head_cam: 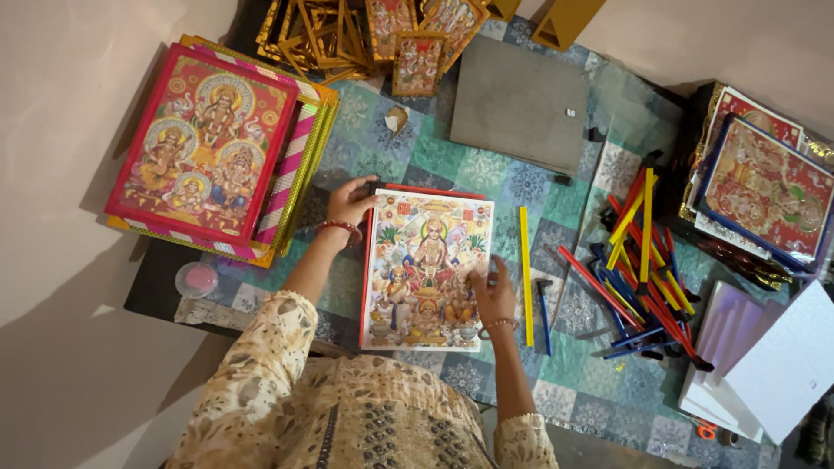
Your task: The person places a printed deity poster into a frame, fits a backing board behind it, and presses colored plastic frame strips around the edges to secure the picture. They then set the finished frame aside and pick up another poster and strips to repeat the assembly.
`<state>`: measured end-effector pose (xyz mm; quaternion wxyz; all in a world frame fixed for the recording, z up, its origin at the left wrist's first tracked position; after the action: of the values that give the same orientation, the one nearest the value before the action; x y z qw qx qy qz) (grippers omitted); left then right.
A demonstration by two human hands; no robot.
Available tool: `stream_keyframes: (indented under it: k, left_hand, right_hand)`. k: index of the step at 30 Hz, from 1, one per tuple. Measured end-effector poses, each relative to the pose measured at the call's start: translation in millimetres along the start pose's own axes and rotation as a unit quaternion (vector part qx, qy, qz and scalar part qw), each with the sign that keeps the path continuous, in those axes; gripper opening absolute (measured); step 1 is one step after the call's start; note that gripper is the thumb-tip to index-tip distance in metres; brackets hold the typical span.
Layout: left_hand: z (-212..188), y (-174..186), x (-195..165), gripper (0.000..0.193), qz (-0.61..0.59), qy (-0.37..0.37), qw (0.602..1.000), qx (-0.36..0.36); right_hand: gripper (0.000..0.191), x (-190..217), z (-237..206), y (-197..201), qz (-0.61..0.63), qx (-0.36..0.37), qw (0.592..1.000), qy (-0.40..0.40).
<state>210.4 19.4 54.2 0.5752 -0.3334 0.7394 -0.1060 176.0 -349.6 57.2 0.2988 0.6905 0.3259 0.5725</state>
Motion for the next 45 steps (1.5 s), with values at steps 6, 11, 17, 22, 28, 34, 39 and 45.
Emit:
stream_keyframes:
  k: [6, 11, 17, 22, 28, 34, 39, 45]
  left_hand:
    - [-3.3, 7.1, 12.7, 0.047, -0.018, 0.049, 0.998, -0.038]
    - [-6.4, 9.7, 13.8, 0.049, -0.026, 0.055, 0.998, -0.029]
    - [-7.8, 6.5, 12.1, 0.051, -0.023, 0.056, 0.998, -0.032]
    - [-11.3, 7.6, 8.5, 0.05, -0.008, 0.035, 0.998, -0.044]
    - [-11.8, 4.6, 8.3, 0.05, -0.031, 0.047, 0.998, -0.029]
    - [-13.2, 4.6, 7.6, 0.049, -0.026, 0.066, 0.997, -0.037]
    - [-12.4, 5.6, 11.4, 0.05, -0.005, 0.042, 0.999, -0.034]
    - [-22.0, 12.9, 25.9, 0.048, 0.029, 0.078, 0.996, -0.03]
  right_hand:
    - [0.083, 75.3, -2.3, 35.2, -0.174, -0.085, 0.972, 0.13]
    - [0.084, 121.6, -1.9, 73.5, -0.02, -0.092, 0.995, 0.034]
    - [0.068, 117.6, 16.7, 47.4, -0.099, -0.146, 0.966, 0.188]
    - [0.057, 74.6, 43.0, 6.3, -0.084, -0.104, 0.979, 0.157]
    - [0.064, 81.4, 46.3, 6.6, -0.079, -0.094, 0.983, 0.137]
    - [0.067, 84.5, 44.0, 10.4, -0.081, -0.052, 0.992, 0.079]
    - [0.06, 82.4, 47.8, 9.2, -0.085, -0.083, 0.987, 0.111]
    - [0.058, 40.3, 67.7, -4.1, 0.068, 0.031, 0.994, -0.079]
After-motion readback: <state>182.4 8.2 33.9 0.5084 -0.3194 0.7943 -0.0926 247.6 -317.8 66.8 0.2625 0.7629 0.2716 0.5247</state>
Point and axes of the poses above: each hand's wrist, its own z-axis towards the middle knuckle, its own y-axis out of the back of the hand, x = y × z, the point moved 7 cm from there along z, towards the middle knuckle, and after that the axes turned 7 degrees about -z, right-handed, at the moved point
